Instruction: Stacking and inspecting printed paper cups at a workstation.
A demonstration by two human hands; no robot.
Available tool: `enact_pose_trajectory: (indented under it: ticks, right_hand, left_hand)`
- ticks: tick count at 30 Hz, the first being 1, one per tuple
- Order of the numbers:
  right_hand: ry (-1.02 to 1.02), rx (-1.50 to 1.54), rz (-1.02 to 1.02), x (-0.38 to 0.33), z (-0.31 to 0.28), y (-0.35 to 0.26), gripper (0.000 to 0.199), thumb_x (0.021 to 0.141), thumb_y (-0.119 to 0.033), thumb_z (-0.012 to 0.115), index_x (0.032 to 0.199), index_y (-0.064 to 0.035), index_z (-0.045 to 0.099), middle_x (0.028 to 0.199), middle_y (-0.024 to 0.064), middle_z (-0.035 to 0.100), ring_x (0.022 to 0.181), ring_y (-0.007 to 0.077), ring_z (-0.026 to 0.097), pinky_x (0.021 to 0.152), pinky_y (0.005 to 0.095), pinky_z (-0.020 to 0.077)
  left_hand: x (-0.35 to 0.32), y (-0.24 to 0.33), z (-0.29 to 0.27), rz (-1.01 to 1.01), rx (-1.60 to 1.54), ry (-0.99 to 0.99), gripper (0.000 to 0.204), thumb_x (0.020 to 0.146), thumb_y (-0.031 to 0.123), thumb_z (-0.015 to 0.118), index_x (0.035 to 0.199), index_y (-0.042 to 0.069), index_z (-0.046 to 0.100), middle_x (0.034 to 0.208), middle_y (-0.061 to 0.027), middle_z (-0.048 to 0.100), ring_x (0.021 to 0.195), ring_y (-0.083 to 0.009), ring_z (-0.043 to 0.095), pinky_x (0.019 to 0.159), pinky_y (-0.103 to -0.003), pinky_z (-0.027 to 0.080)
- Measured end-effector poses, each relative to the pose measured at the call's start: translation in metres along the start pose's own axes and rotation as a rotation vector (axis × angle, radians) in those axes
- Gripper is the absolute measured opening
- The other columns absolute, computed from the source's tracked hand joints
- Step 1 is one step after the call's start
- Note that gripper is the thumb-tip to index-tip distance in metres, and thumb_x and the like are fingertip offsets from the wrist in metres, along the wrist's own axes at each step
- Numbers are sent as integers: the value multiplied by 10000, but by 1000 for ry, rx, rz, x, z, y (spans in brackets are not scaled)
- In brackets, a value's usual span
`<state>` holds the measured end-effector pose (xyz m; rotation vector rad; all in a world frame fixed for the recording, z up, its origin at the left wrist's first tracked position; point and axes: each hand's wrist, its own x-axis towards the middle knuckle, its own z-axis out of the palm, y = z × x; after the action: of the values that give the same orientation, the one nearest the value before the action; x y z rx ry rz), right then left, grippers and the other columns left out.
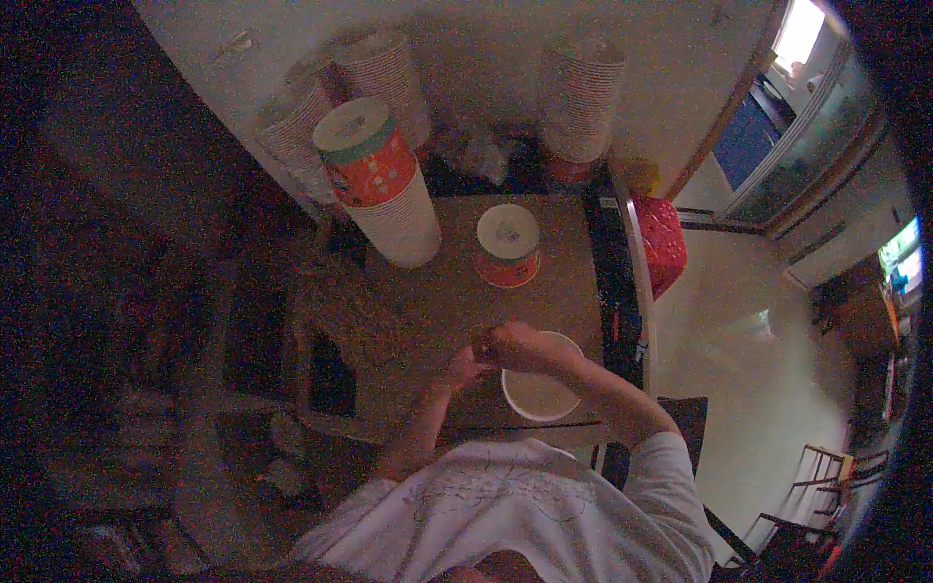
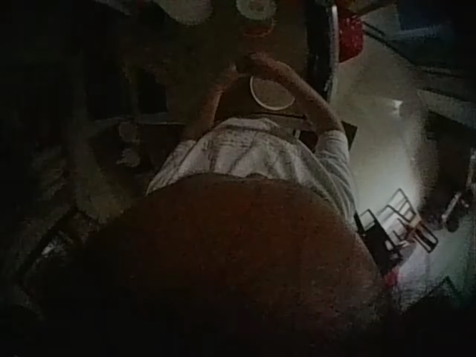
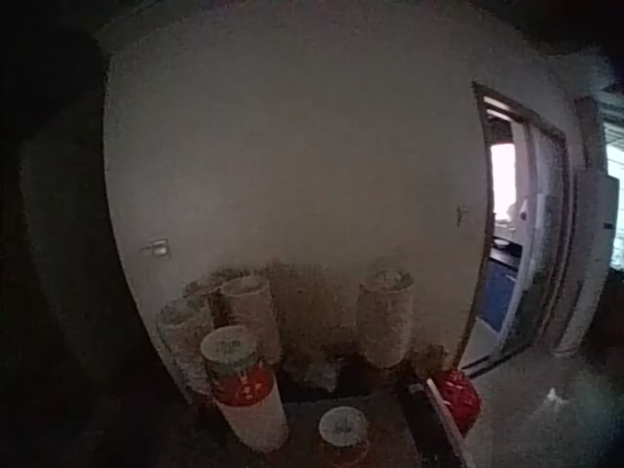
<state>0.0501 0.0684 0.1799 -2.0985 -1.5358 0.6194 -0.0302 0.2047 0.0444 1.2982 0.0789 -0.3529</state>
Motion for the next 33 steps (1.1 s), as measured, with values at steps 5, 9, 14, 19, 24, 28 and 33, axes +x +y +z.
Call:
enact_pose_trajectory:
  ticks: [5,9,14,19,24,28,33]
  right_hand:
    - [42,-165,-6,-11,1,-7,126,735,-187,530,803,-84,555,743,114,560,696,285,551,596,368,433]
    - [59,-98,80,-33,-21,-26,142,743,-203,522,809,-81,554,769,115,552,714,294,543,604,373,431]
    - [54,-149,120,-63,-32,-30,147,734,-199,527,825,-88,560,825,99,562,741,282,545,629,358,443]
    - [-23,-429,144,-105,-46,-4,192,760,-188,491,900,-65,533,779,107,568,744,269,567,636,355,460]
    - [441,-276,346,-139,-56,57,188,767,-187,467,868,-37,518,757,115,547,689,188,540,594,305,447]
    - [937,750,439,-142,-62,55,92,651,-35,534,729,-77,557,751,74,514,765,225,515,646,319,440]
    - [1119,107,665,-131,-74,29,45,696,-30,546,731,-58,554,783,95,520,717,222,537,598,305,426]
  left_hand:
    - [12,-13,-6,-41,99,36,70,746,128,560,752,58,561,647,14,530,559,-74,492,473,-212,390]
    - [3,13,-1,-316,111,84,74,750,103,554,762,33,575,652,3,548,574,-79,505,493,-211,404]
    - [-5,21,4,-334,77,156,119,742,33,533,848,15,583,725,-27,582,654,-106,536,599,-235,435]
    - [-15,-17,-11,-113,66,209,160,712,-10,522,860,14,575,758,-32,579,692,-121,534,634,-242,434]
    - [-41,-16,-6,-61,69,287,148,695,-13,530,835,21,567,747,-25,572,692,-115,524,626,-241,429]
    - [-57,-31,19,-112,172,350,162,686,56,582,842,25,550,745,-28,573,680,-110,519,614,-248,429]
    - [-72,-73,24,-60,353,257,203,696,118,601,863,22,536,765,-38,573,688,-118,522,628,-263,434]
